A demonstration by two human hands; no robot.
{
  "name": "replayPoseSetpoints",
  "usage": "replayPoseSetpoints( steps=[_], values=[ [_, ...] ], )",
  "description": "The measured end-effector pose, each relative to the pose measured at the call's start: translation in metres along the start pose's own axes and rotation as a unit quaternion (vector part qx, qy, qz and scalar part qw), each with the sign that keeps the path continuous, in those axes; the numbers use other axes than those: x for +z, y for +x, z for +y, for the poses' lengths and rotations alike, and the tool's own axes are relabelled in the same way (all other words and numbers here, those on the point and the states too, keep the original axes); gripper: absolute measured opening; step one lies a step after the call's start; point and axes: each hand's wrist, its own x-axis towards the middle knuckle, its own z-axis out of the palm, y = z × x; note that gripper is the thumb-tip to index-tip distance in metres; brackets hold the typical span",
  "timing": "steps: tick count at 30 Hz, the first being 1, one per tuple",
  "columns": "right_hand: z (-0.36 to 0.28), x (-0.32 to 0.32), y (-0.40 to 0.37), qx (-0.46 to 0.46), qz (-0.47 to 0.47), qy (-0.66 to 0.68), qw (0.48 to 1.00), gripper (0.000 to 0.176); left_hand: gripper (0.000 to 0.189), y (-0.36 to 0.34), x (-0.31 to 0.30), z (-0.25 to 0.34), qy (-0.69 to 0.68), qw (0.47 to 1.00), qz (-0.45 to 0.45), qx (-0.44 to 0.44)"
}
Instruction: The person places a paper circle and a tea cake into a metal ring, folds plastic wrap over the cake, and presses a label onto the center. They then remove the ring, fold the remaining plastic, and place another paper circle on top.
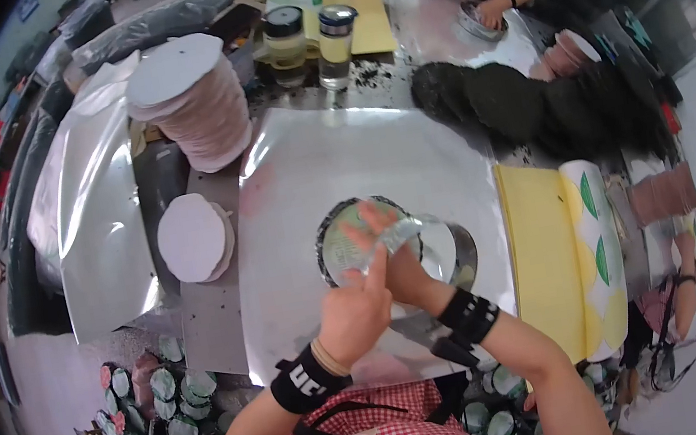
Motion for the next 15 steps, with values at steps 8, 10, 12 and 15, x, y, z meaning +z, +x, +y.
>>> replayPoseSetpoints(
  steps=[8, 10, 12, 15],
  values=[
    [-0.079, 0.016, -0.014, 0.095, -0.16, 0.29, 0.939, 0.029, 0.054, -0.065, -0.034, 0.006, 0.09, 0.991, 0.022, -0.101],
    [-0.066, 0.02, -0.014, 0.085, -0.117, 0.218, 0.965, 0.029, 0.052, -0.083, -0.027, -0.025, 0.01, 0.981, 0.029, -0.19],
    [-0.06, -0.003, -0.025, 0.07, -0.115, 0.174, 0.975, 0.032, 0.045, -0.106, -0.021, -0.06, -0.102, 0.957, -0.028, -0.272],
    [-0.051, -0.034, -0.055, 0.022, -0.055, 0.056, 0.997, 0.039, 0.03, -0.12, -0.046, -0.101, -0.265, 0.949, -0.022, -0.171]
  ],
)
